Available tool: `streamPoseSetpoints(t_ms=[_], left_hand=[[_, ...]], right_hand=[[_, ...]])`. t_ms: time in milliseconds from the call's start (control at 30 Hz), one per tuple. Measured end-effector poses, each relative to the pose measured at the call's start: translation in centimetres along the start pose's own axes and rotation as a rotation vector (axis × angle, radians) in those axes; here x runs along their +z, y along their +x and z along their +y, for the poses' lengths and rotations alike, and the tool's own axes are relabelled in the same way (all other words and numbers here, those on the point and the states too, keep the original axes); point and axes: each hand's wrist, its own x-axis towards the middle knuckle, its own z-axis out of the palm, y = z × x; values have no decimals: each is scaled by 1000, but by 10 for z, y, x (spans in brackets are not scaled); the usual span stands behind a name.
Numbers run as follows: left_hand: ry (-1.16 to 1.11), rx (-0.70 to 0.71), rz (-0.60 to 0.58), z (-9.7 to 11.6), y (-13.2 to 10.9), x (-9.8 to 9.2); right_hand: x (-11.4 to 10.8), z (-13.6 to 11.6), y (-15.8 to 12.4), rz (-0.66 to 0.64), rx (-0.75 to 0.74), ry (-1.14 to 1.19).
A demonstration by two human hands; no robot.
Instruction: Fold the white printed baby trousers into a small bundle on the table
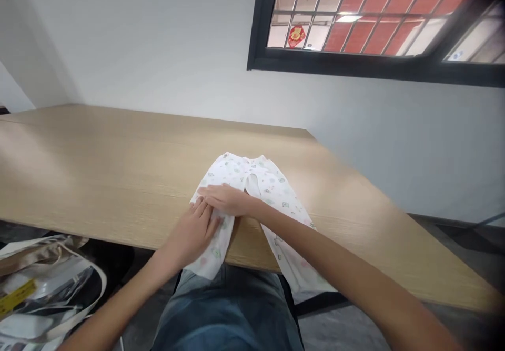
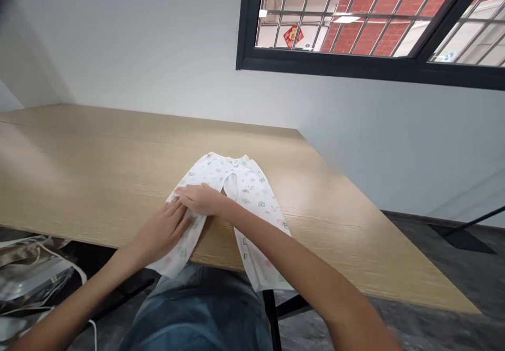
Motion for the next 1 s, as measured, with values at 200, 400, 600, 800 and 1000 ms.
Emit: streamPoseSetpoints(t_ms=[200, 400, 600, 800, 1000], left_hand=[[204, -48, 338, 26, -76, 11], [285, -7, 428, 35, -95, 8], [221, -26, 305, 27, -80, -13], [-91, -64, 93, 76, 2, -25], [-313, 204, -167, 166, 64, -3]], right_hand=[[-6, 53, 36, 88, 337, -85], [-15, 75, 43, 99, 451, -5], [-41, 79, -24, 160, 441, 153], [-54, 63, -128, 34, 497, 355], [-27, 70, -135, -68, 387, 221]])
